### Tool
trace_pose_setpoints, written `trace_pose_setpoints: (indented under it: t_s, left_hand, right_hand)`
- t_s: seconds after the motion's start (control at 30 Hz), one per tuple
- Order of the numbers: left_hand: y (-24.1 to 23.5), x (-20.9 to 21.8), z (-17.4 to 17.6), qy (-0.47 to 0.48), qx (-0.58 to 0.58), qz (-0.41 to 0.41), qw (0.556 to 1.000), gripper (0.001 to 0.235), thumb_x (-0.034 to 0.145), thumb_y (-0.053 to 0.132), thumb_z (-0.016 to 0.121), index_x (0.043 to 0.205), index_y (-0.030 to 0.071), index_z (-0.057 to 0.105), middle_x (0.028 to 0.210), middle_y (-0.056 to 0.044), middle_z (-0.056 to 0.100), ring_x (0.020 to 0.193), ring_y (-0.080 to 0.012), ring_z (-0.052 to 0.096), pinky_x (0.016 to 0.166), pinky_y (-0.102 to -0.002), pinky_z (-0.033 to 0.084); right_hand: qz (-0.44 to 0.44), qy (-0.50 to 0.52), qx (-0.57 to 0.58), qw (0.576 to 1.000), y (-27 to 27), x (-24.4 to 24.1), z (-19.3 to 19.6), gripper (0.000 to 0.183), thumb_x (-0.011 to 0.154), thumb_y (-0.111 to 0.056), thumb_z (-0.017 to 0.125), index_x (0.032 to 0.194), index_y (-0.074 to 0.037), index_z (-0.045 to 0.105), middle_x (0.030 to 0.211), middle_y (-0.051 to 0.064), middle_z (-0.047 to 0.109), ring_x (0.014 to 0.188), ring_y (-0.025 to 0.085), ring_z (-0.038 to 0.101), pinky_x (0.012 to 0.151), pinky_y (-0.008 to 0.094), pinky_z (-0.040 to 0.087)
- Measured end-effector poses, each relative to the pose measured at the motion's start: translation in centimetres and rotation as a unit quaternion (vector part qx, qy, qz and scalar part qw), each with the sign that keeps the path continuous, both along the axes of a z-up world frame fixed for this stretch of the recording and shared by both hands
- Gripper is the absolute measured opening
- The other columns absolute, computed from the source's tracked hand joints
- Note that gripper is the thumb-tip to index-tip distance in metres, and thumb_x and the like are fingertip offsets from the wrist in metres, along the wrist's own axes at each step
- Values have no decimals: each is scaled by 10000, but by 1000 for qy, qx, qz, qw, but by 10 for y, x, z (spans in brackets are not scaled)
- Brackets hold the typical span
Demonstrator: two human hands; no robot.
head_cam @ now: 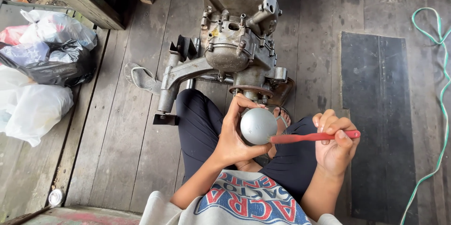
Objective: Cleaning a motorcycle engine piston using a hand brush while sitting on the floor
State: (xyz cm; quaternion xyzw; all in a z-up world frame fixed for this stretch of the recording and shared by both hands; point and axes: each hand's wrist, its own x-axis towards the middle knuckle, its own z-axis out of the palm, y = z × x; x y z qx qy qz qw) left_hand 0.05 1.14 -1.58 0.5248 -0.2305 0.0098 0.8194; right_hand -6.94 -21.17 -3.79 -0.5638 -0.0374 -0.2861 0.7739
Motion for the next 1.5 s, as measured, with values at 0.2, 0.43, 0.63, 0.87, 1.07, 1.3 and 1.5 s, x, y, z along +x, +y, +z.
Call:
trace_pose_setpoints:
  t_s: [0.2, 0.43, 0.63, 0.87, 1.07, 1.3, 1.5]
  left_hand:
    - [-11, -9, 3, -14, 9, -15, 1000, 655, 592, 89, 932, 1129, -33, 577, 1059, -184, 569, 1075, -379, 684, 1024, -521, 478]
    - [-17, -12, 6, -16, 13, -29, 999, 660, 594, 78, 935, 1130, -37, 570, 1062, -189, 566, 1073, -376, 680, 1023, -529, 476]
    - [-22, -13, 11, -10, -5, -47, 999, 661, 575, 55, 933, 1119, -45, 570, 1064, -194, 576, 1098, -381, 685, 1033, -530, 479]
    - [-21, -16, 6, -12, -8, -39, 999, 649, 599, 86, 934, 1126, -34, 575, 1059, -187, 575, 1096, -382, 680, 1019, -537, 490]
    - [-18, -14, 1, -2, -20, -44, 999, 658, 598, 101, 939, 1132, -32, 578, 1070, -187, 575, 1114, -379, 675, 1004, -543, 498]
    - [-14, -6, -2, 19, -19, -52, 998, 638, 597, 77, 924, 1125, -45, 587, 1063, -201, 588, 1111, -405, 674, 980, -576, 502]
    - [-3, -3, -7, 23, -18, -41, 999, 644, 590, 93, 926, 1126, -33, 591, 1069, -197, 599, 1117, -401, 670, 979, -560, 502]
  right_hand:
    - [-21, -9, 12, 1000, -6, -13, 3, 216, 956, -234, 567, 776, -115, 562, 489, -25, 379, 713, 129, 425, 845, 338, 429]
    - [-47, -7, -8, 999, -17, -20, 3, 202, 998, -236, 559, 839, -111, 564, 527, -20, 402, 726, 123, 427, 837, 328, 426]
    - [-29, -12, -4, 1000, -18, -23, 2, 216, 983, -244, 559, 804, -125, 562, 502, -36, 388, 699, 119, 421, 842, 328, 425]
    - [-20, -8, 3, 1000, -21, -25, -2, 220, 990, -247, 555, 815, -114, 550, 501, -32, 381, 692, 128, 423, 841, 335, 426]
    - [-16, 5, -15, 1000, -22, -20, 2, 212, 1030, -240, 537, 866, -107, 552, 541, -25, 403, 707, 127, 430, 854, 342, 418]
    - [-7, 43, -8, 999, -15, -15, 6, 213, 1032, -240, 564, 875, -96, 552, 559, -20, 398, 709, 135, 430, 847, 333, 427]
    - [8, 45, -34, 998, -9, -7, 5, 242, 1014, -238, 564, 815, -99, 558, 532, -21, 398, 717, 141, 428, 858, 360, 431]
